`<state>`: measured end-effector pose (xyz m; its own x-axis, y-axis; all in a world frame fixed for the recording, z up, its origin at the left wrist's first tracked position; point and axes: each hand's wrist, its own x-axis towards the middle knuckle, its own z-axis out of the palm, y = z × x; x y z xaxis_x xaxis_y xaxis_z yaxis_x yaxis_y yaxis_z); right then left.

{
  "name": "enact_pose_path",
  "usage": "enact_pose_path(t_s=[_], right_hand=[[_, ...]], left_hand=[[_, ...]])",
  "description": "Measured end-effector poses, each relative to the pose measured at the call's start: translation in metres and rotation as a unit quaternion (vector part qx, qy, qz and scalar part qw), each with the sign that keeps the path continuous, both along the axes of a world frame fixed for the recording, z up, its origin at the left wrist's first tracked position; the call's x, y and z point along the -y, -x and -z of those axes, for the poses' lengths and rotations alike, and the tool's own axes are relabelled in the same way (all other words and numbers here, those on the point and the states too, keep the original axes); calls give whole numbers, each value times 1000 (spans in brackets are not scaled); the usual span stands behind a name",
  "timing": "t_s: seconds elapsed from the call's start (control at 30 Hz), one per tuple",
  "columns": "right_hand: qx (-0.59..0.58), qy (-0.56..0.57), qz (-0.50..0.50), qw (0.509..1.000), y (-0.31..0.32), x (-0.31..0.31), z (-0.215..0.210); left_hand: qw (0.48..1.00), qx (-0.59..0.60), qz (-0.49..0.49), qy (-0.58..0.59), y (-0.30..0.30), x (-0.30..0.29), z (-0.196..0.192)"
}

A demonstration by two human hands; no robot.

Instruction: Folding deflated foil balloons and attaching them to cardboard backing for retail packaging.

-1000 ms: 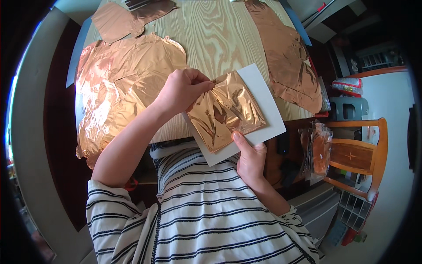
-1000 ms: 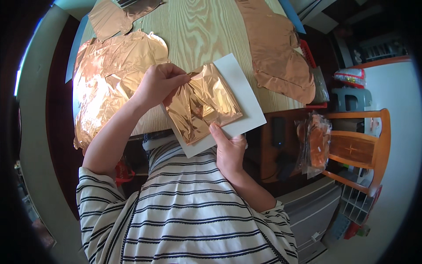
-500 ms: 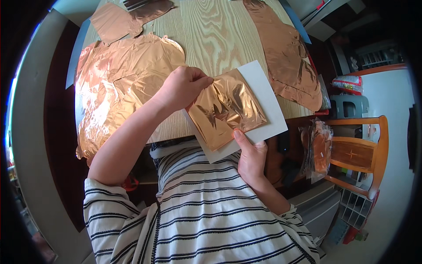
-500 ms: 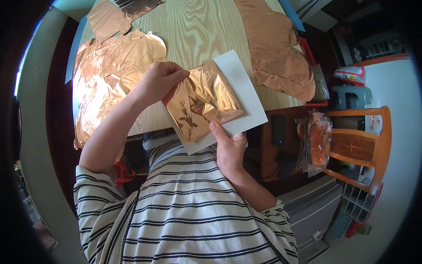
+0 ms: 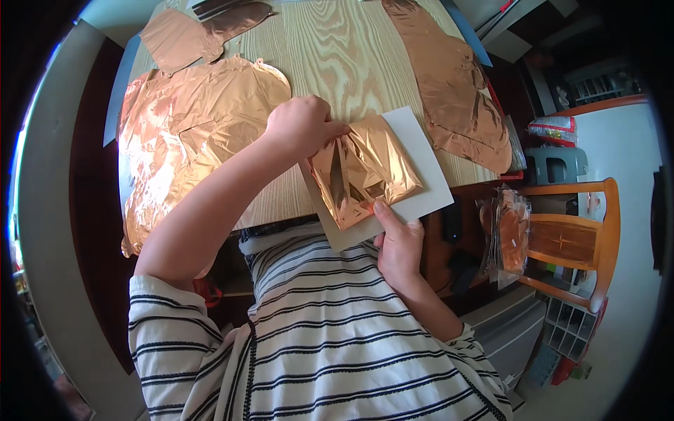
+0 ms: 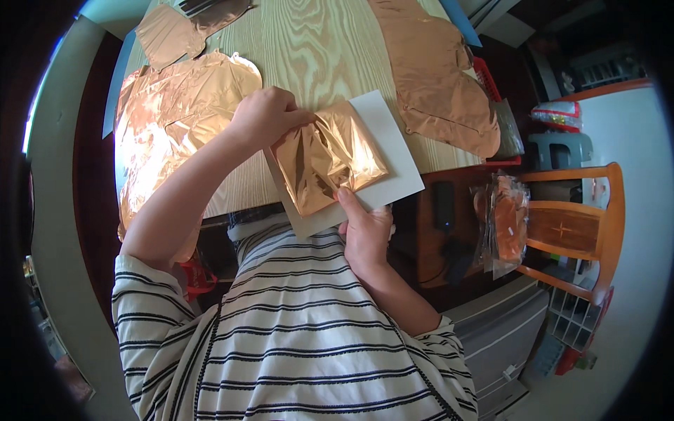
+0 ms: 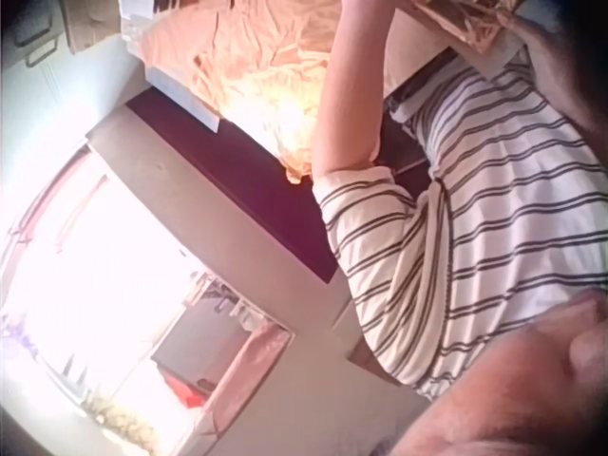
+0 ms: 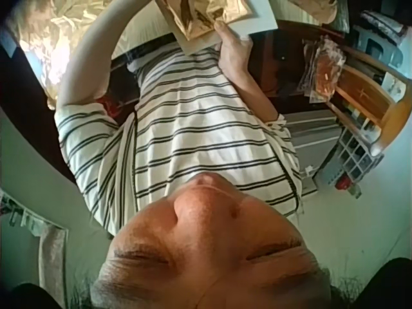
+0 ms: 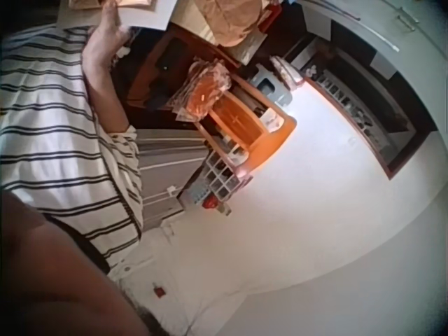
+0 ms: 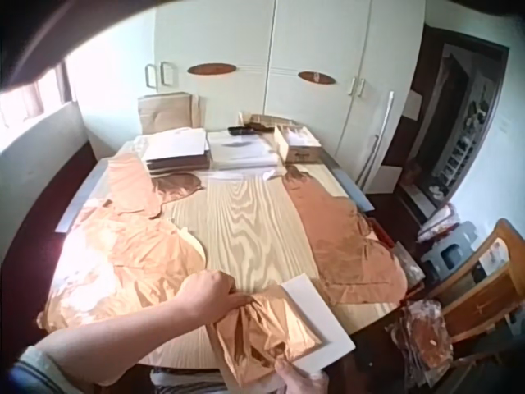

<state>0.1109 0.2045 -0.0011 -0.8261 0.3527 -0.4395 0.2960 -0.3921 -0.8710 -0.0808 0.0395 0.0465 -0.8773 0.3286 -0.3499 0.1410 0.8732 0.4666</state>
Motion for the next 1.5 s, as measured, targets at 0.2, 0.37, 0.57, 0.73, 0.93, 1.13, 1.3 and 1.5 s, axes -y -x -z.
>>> enact_pose_path(t_s=[0.2,0.37,0.57,0.73,0.93,1.13,1.3,1.5], right_hand=[[15,-10,5,1000,4,6,-5],[25,-17,2,1000,4,10,-9],[21,-19,28,999,4,16,-5],[12,-5,30,999,4,19,-6],[4,-9,22,1000,2,19,-2],[-8,3,24,1000,2,22,-2],[-15,0,14,1000,3,22,-4],[-35,3,10,999,2,23,-2]], left_hand=[[957,-280,52,49,-13,-4,20],[939,-336,69,-29,-17,6,43],[892,-425,154,16,-40,15,30],[935,-343,95,5,-89,-6,17],[933,-345,97,-24,-97,1,39],[925,-359,122,-30,-97,10,53],[923,-359,131,-33,-98,13,53],[920,-364,141,-27,-98,16,56]])
